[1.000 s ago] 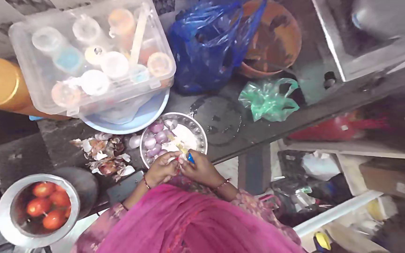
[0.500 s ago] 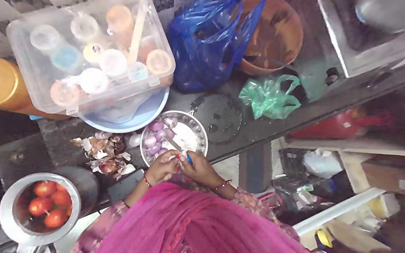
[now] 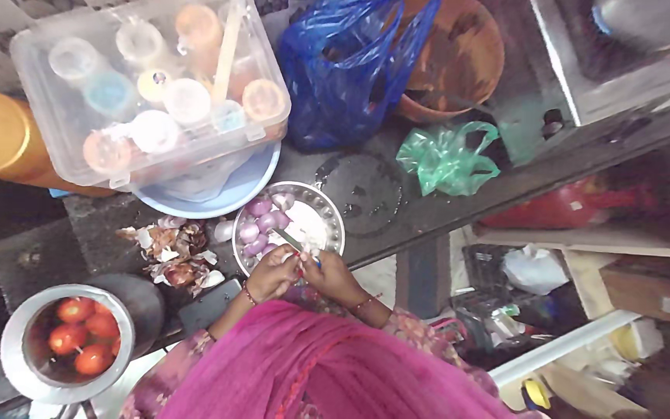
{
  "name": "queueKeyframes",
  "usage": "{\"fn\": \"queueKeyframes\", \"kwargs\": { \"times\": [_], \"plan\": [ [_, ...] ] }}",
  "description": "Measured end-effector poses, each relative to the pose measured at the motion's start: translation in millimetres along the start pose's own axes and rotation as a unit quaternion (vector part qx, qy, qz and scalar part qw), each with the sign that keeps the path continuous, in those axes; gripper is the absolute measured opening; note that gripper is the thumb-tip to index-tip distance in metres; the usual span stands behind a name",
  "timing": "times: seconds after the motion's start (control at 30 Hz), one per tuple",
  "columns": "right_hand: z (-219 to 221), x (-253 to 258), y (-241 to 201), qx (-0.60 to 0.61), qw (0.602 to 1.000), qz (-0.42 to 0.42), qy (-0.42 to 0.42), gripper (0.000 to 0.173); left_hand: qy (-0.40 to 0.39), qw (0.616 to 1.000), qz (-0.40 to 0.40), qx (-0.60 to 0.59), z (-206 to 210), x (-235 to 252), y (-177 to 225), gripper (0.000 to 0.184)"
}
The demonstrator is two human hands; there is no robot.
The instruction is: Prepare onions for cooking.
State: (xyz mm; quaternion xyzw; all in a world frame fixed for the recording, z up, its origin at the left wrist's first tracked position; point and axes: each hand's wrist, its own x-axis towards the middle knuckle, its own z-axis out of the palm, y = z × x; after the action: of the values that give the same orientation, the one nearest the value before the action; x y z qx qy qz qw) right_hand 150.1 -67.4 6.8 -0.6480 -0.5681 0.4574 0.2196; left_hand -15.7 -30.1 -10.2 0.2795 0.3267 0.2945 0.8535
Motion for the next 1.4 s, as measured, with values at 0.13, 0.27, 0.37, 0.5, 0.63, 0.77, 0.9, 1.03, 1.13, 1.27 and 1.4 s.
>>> {"fn": "queueKeyframes", "kwargs": {
  "times": [0.13,0.27,0.37,0.5,0.63,0.77,0.9,1.03,1.13,1.27,1.4],
  "plan": [
    [-3.2,4.5,5.1,0.057,0.998,-0.008,-0.015,0.042,0.025,1.000,0.015,-0.005,2.4,2.9,0.0,0.032],
    [-11.5,8.2,2.5,0.078,0.996,-0.004,-0.036,0.038,0.070,0.997,0.014,-0.019,5.6,4.6,4.5,0.031],
    [-15.9,9.7,3.5,0.081,0.996,-0.001,-0.038,0.035,0.056,0.998,0.030,-0.015,5.0,3.8,5.7,0.032],
    [-23.8,9.9,1.8,0.042,0.997,-0.022,-0.062,0.035,-0.017,0.999,0.025,0.015,-2.1,1.2,7.8,0.032],
    [-25.0,11.7,4.4,0.030,0.994,-0.048,-0.089,0.039,-0.022,0.999,0.015,0.019,-2.7,0.7,7.9,0.031],
    [-24.3,10.4,0.4,-0.005,0.995,-0.020,-0.097,0.043,-0.045,0.999,0.010,-0.005,-9.8,1.3,2.5,0.031],
    [-19.9,7.8,0.3,-0.032,0.997,-0.027,-0.061,0.046,-0.052,0.998,0.005,-0.031,-12.9,1.1,-1.3,0.031],
    [-16.3,5.9,-0.9,-0.054,0.997,-0.032,-0.048,0.044,-0.027,0.999,-0.004,-0.021,-9.2,-0.4,-0.1,0.030],
    [-12.4,4.5,1.5,-0.052,0.997,-0.044,-0.039,0.042,-0.008,1.000,-0.020,-0.012,-4.4,-3.2,3.3,0.028],
    [-9.7,3.7,1.6,-0.053,0.997,-0.029,-0.042,0.043,0.019,0.999,-0.034,0.006,-1.9,-3.4,5.0,0.027],
    [-8.1,2.5,-0.7,-0.039,0.998,-0.009,-0.052,0.042,0.029,0.998,-0.039,0.026,0.2,-2.8,5.6,0.026]
  ]
}}
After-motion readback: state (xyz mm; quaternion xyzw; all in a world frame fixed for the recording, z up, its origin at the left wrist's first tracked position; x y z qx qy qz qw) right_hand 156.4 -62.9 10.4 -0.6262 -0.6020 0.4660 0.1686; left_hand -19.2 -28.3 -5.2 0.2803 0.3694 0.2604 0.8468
